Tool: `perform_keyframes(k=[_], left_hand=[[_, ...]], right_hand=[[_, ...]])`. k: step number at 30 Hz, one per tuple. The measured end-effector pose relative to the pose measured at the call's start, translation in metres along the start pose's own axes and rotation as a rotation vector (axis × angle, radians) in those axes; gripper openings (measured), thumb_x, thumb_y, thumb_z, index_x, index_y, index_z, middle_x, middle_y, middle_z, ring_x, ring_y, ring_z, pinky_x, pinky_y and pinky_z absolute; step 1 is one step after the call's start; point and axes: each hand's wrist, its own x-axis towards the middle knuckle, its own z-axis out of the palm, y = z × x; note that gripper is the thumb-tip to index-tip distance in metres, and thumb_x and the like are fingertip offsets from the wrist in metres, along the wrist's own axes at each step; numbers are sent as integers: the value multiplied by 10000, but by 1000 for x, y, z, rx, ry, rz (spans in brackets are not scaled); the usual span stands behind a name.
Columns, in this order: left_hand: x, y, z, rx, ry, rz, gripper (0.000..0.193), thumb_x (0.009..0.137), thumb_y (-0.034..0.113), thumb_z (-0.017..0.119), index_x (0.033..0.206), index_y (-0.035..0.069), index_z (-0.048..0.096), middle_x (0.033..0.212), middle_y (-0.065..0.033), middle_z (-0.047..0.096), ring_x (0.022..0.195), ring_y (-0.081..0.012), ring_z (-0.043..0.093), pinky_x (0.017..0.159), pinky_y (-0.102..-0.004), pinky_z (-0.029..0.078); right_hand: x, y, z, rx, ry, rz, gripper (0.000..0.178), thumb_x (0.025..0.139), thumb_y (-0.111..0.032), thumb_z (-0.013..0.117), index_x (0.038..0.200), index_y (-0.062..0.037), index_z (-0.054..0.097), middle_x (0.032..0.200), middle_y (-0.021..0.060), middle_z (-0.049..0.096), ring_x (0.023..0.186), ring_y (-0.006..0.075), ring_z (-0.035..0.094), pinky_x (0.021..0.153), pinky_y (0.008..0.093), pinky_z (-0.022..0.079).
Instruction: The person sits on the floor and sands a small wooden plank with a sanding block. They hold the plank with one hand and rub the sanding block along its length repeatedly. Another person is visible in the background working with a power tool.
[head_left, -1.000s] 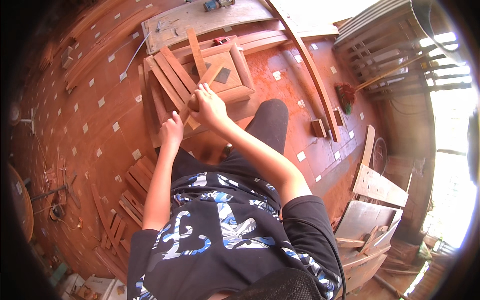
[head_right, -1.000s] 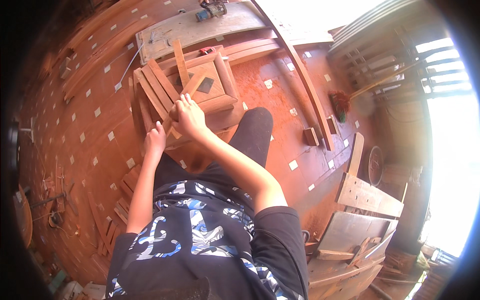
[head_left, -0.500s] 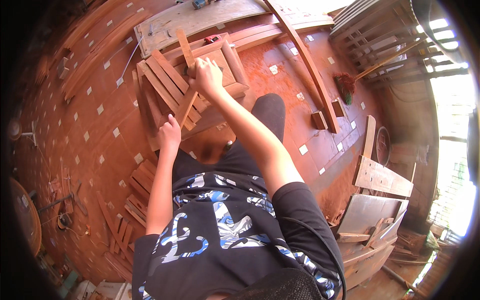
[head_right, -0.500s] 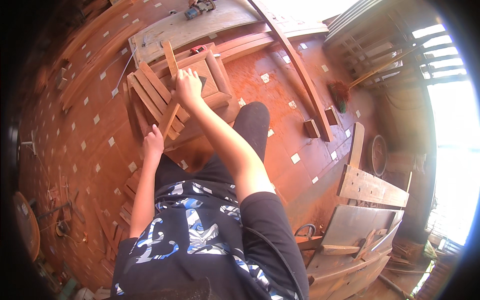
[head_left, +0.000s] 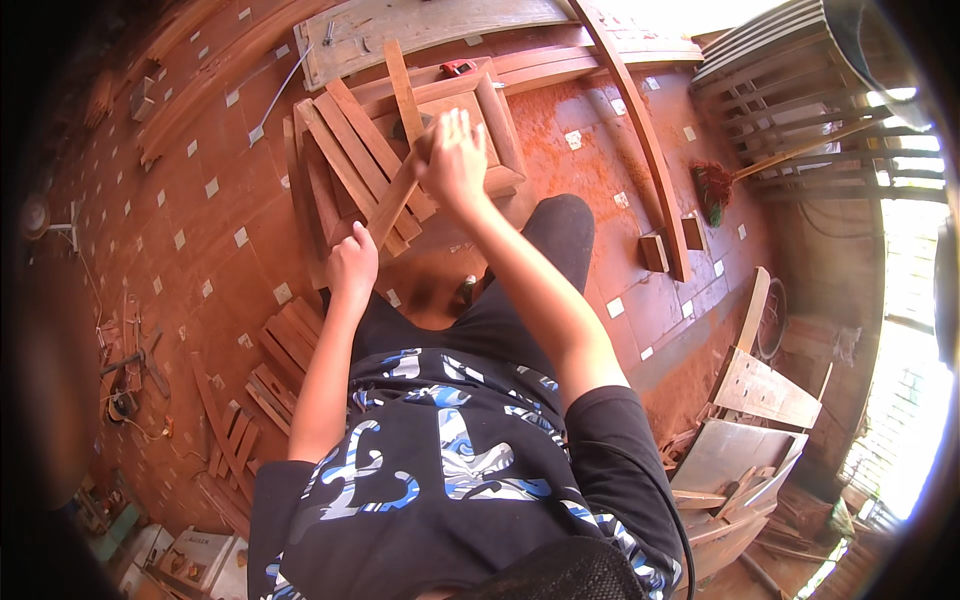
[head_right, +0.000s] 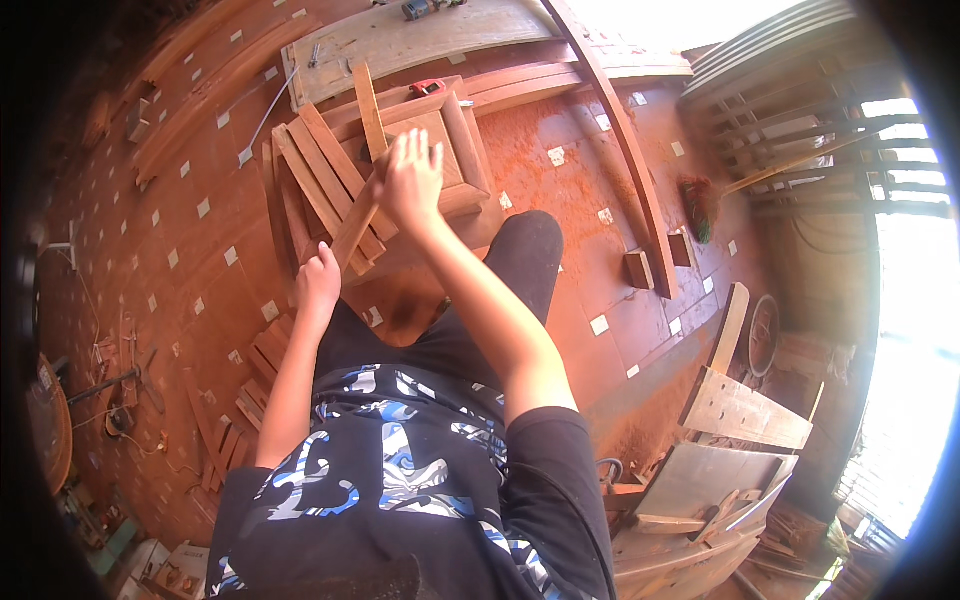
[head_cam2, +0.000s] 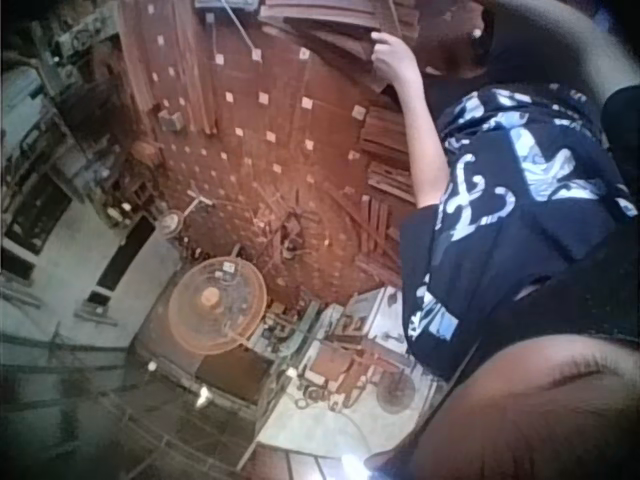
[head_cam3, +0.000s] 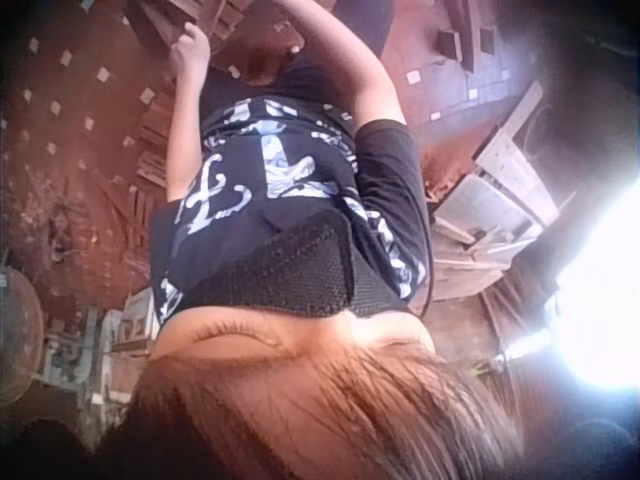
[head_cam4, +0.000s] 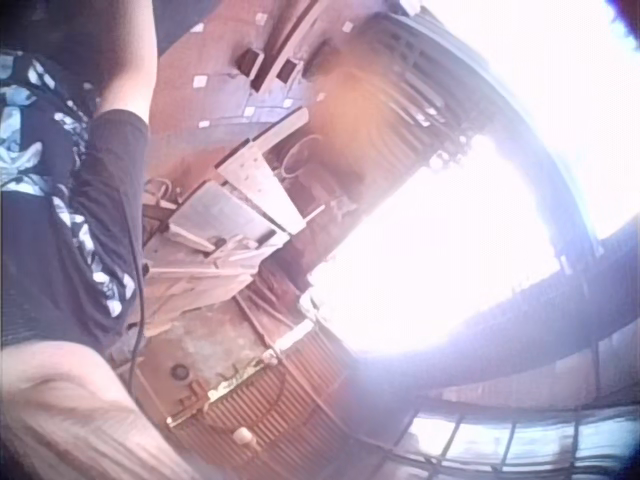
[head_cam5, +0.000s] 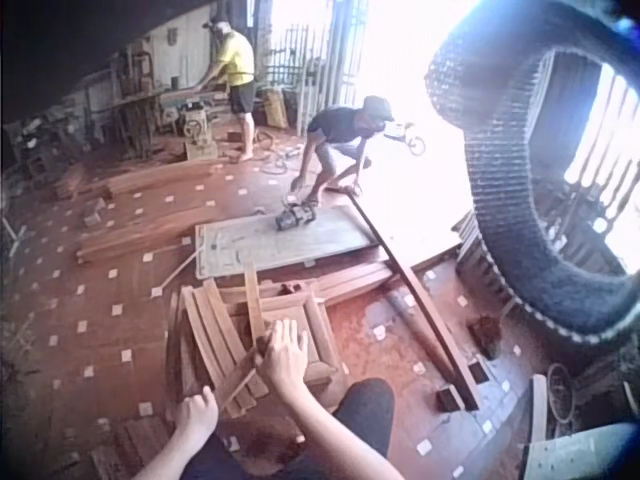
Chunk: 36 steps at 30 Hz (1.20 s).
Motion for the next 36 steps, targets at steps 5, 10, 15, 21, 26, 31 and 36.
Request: perform_keyframes(k=[5,10,15,21,26,31,36], left_hand=[[2,-3,10,-8,33,11,723,1062,438,271,857,-74,739,889,-349,684,919,-507,678,891,-553,537],[7,-10,10,37,35,18,705,1060,426,289,845,-72,740,884,-342,686,908,-506,681,881,-556,540],[5,6,-6,71,-15,-3,690,1056,417,306,833,-72,739,878,-341,684,902,-506,682,878,-561,539],[8,-2,-1,54,43,44,667,1053,397,321,822,-70,737,853,-338,681,884,-504,684,867,-562,544],[6,1,2,43,39,24,672,1053,394,323,816,-88,727,848,-347,675,881,-508,680,863,-562,539],[12,-3,2,77,46,36,654,1045,393,350,797,-78,730,835,-341,676,859,-505,684,851,-562,544],[16,-8,-1,108,77,58,641,1031,406,379,772,-58,737,799,-321,680,821,-498,692,812,-559,561]], right_hand=[[44,17,-3,91,-176,108,680,773,-280,738,1315,80,541,1409,255,558,1375,360,490,1186,493,318],[11,-5,-8,71,-114,-45,683,745,-252,775,1297,73,539,1315,248,612,1288,353,562,1129,451,395],[-43,-30,-14,173,-171,-238,752,753,-266,754,1377,73,508,1424,247,553,1394,355,484,1199,506,314],[21,-2,-14,175,-289,38,766,765,-328,757,1363,86,515,1408,219,576,1433,344,433,1197,536,293],[47,3,-2,152,-268,126,633,770,-327,758,1242,49,566,1344,281,595,1385,376,479,1181,501,321],[17,-17,5,-15,12,-151,518,724,-149,732,1190,14,575,1319,241,621,1321,372,535,1154,509,351],[-24,-33,-9,283,-225,-137,567,737,-146,757,1243,12,554,1395,233,575,1318,347,549,1125,450,427]])
